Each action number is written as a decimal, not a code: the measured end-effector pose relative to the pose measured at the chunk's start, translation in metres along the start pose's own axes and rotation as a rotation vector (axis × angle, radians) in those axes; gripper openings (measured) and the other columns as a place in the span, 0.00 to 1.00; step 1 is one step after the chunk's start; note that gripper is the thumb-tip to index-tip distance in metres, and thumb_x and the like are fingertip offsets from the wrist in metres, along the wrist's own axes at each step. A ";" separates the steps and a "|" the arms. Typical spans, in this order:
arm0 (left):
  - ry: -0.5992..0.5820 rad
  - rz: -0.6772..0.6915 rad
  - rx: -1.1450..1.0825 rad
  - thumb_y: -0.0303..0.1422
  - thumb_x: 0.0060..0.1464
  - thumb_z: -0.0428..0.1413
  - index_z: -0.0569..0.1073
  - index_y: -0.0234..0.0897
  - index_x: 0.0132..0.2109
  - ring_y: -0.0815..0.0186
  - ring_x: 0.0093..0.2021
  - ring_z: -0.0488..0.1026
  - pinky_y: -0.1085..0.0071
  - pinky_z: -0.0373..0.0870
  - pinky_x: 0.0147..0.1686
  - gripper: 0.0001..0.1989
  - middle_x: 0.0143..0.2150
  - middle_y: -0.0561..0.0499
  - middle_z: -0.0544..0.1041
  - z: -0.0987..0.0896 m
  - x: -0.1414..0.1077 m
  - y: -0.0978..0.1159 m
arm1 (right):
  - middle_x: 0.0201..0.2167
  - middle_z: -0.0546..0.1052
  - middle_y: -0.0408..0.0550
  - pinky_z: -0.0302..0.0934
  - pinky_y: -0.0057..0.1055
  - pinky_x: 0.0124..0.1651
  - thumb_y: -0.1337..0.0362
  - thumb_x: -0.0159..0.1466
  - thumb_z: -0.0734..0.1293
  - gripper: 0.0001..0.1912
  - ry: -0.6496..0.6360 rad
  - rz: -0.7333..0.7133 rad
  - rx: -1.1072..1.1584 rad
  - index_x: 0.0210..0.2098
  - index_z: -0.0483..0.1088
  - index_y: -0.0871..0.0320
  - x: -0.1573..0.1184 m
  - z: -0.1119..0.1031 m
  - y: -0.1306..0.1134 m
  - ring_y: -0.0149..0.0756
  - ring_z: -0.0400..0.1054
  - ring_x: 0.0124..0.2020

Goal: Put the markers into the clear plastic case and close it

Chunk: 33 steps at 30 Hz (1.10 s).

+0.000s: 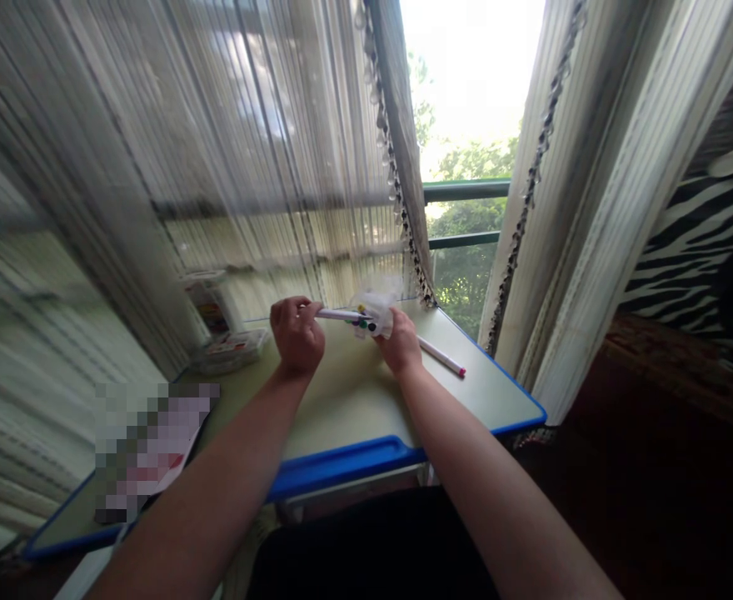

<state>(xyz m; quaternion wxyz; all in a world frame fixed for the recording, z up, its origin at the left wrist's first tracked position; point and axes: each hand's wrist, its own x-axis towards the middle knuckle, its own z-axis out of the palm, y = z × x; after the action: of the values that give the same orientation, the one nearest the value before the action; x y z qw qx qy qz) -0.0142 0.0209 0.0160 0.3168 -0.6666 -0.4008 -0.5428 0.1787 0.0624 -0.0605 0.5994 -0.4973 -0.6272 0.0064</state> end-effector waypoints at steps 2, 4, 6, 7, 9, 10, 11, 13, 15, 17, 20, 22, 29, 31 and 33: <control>-0.012 0.066 0.016 0.26 0.59 0.45 0.77 0.38 0.37 0.58 0.43 0.65 0.61 0.62 0.44 0.15 0.37 0.44 0.72 -0.003 0.001 0.002 | 0.50 0.73 0.59 0.59 0.51 0.56 0.60 0.51 0.70 0.30 -0.014 0.010 -0.012 0.53 0.65 0.59 0.000 0.000 -0.002 0.54 0.66 0.53; -0.026 0.136 0.054 0.26 0.58 0.46 0.77 0.38 0.38 0.58 0.44 0.64 0.62 0.61 0.44 0.14 0.38 0.44 0.72 -0.006 0.003 0.004 | 0.51 0.73 0.60 0.58 0.48 0.58 0.60 0.51 0.70 0.31 -0.029 0.027 -0.033 0.53 0.65 0.61 -0.001 0.000 -0.004 0.53 0.66 0.53; -0.012 0.203 0.099 0.26 0.58 0.48 0.77 0.38 0.40 0.58 0.45 0.64 0.63 0.61 0.44 0.13 0.38 0.45 0.72 -0.008 0.004 0.006 | 0.51 0.73 0.60 0.58 0.46 0.58 0.61 0.51 0.70 0.31 -0.036 0.035 -0.041 0.54 0.65 0.62 -0.001 -0.001 -0.006 0.52 0.66 0.53; 0.002 0.234 0.115 0.26 0.58 0.48 0.77 0.39 0.40 0.58 0.45 0.64 0.63 0.60 0.43 0.12 0.39 0.45 0.73 -0.010 0.004 0.008 | 0.51 0.73 0.59 0.58 0.46 0.58 0.61 0.51 0.70 0.31 -0.037 0.035 -0.041 0.54 0.65 0.61 -0.001 -0.001 -0.007 0.51 0.66 0.53; 0.029 0.281 0.135 0.27 0.58 0.49 0.77 0.39 0.41 0.57 0.46 0.65 0.63 0.60 0.43 0.12 0.39 0.45 0.73 -0.011 0.005 0.012 | 0.51 0.73 0.59 0.58 0.45 0.58 0.63 0.51 0.71 0.31 -0.035 0.034 -0.043 0.54 0.65 0.61 -0.001 -0.002 -0.009 0.51 0.66 0.53; 0.036 0.293 0.142 0.27 0.59 0.49 0.78 0.39 0.41 0.57 0.46 0.65 0.63 0.60 0.43 0.12 0.39 0.44 0.73 -0.012 0.005 0.013 | 0.51 0.73 0.59 0.58 0.45 0.58 0.64 0.50 0.71 0.32 -0.035 0.035 -0.047 0.54 0.65 0.62 -0.001 -0.003 -0.010 0.51 0.66 0.53; 0.038 0.300 0.145 0.28 0.59 0.49 0.78 0.39 0.41 0.57 0.46 0.65 0.63 0.60 0.43 0.12 0.39 0.44 0.73 -0.012 0.005 0.014 | 0.51 0.73 0.60 0.57 0.45 0.59 0.65 0.50 0.71 0.32 -0.036 0.036 -0.053 0.54 0.65 0.62 -0.001 -0.003 -0.011 0.51 0.66 0.53; 0.038 0.312 0.141 0.28 0.60 0.49 0.78 0.40 0.41 0.58 0.46 0.65 0.63 0.60 0.43 0.12 0.39 0.45 0.74 -0.011 0.004 0.015 | 0.51 0.73 0.60 0.57 0.45 0.59 0.66 0.49 0.72 0.33 -0.042 0.034 -0.062 0.55 0.65 0.63 -0.001 -0.004 -0.013 0.52 0.66 0.54; 0.028 0.338 0.120 0.28 0.60 0.50 0.77 0.41 0.42 0.58 0.46 0.66 0.63 0.61 0.42 0.12 0.39 0.45 0.74 -0.009 0.002 0.014 | 0.51 0.73 0.61 0.57 0.44 0.60 0.66 0.50 0.72 0.33 -0.054 0.028 -0.067 0.55 0.65 0.64 -0.002 -0.006 -0.014 0.51 0.66 0.54; -0.014 0.380 0.084 0.28 0.60 0.50 0.77 0.42 0.44 0.59 0.44 0.67 0.64 0.62 0.42 0.12 0.39 0.46 0.74 -0.006 0.000 0.013 | 0.51 0.72 0.62 0.57 0.42 0.59 0.67 0.50 0.72 0.33 -0.066 0.021 -0.067 0.55 0.65 0.64 -0.002 -0.006 -0.014 0.51 0.66 0.54; -0.086 0.428 -0.016 0.25 0.60 0.46 0.74 0.42 0.49 0.62 0.42 0.68 0.66 0.65 0.41 0.16 0.40 0.46 0.74 -0.001 -0.003 0.010 | 0.51 0.73 0.60 0.58 0.42 0.59 0.67 0.50 0.72 0.32 -0.069 0.014 -0.069 0.54 0.66 0.63 -0.002 -0.006 -0.015 0.50 0.66 0.53; -0.105 0.411 -0.092 0.23 0.59 0.44 0.71 0.39 0.53 0.63 0.42 0.69 0.67 0.67 0.42 0.19 0.43 0.45 0.73 0.002 -0.005 0.011 | 0.51 0.73 0.59 0.58 0.43 0.59 0.67 0.50 0.72 0.32 -0.064 0.012 -0.074 0.54 0.66 0.62 -0.002 -0.006 -0.015 0.49 0.66 0.53; -0.158 0.221 -0.137 0.23 0.52 0.47 0.66 0.37 0.52 0.62 0.42 0.71 0.67 0.70 0.42 0.19 0.45 0.45 0.73 0.004 -0.009 0.024 | 0.50 0.73 0.61 0.59 0.42 0.58 0.67 0.49 0.73 0.33 -0.063 0.020 -0.083 0.54 0.66 0.64 -0.002 -0.006 -0.018 0.51 0.67 0.52; -0.152 0.186 -0.132 0.22 0.50 0.47 0.67 0.36 0.50 0.62 0.42 0.72 0.67 0.70 0.42 0.19 0.43 0.46 0.73 0.004 -0.009 0.026 | 0.49 0.73 0.61 0.59 0.42 0.57 0.67 0.49 0.73 0.33 -0.064 0.022 -0.088 0.54 0.66 0.64 -0.001 -0.006 -0.018 0.51 0.67 0.52; -0.163 0.145 -0.134 0.22 0.49 0.48 0.68 0.36 0.47 0.61 0.42 0.72 0.66 0.70 0.43 0.17 0.41 0.46 0.73 0.005 -0.009 0.026 | 0.49 0.73 0.61 0.59 0.43 0.57 0.67 0.49 0.73 0.33 -0.061 0.024 -0.088 0.54 0.66 0.64 -0.001 -0.006 -0.018 0.51 0.67 0.51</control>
<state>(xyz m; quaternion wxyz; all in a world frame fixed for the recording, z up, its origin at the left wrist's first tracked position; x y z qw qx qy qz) 0.0098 0.0111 0.0068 0.2763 -0.7554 -0.3391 -0.4879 0.1716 0.0491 -0.0490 0.5574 -0.5304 -0.6387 0.0010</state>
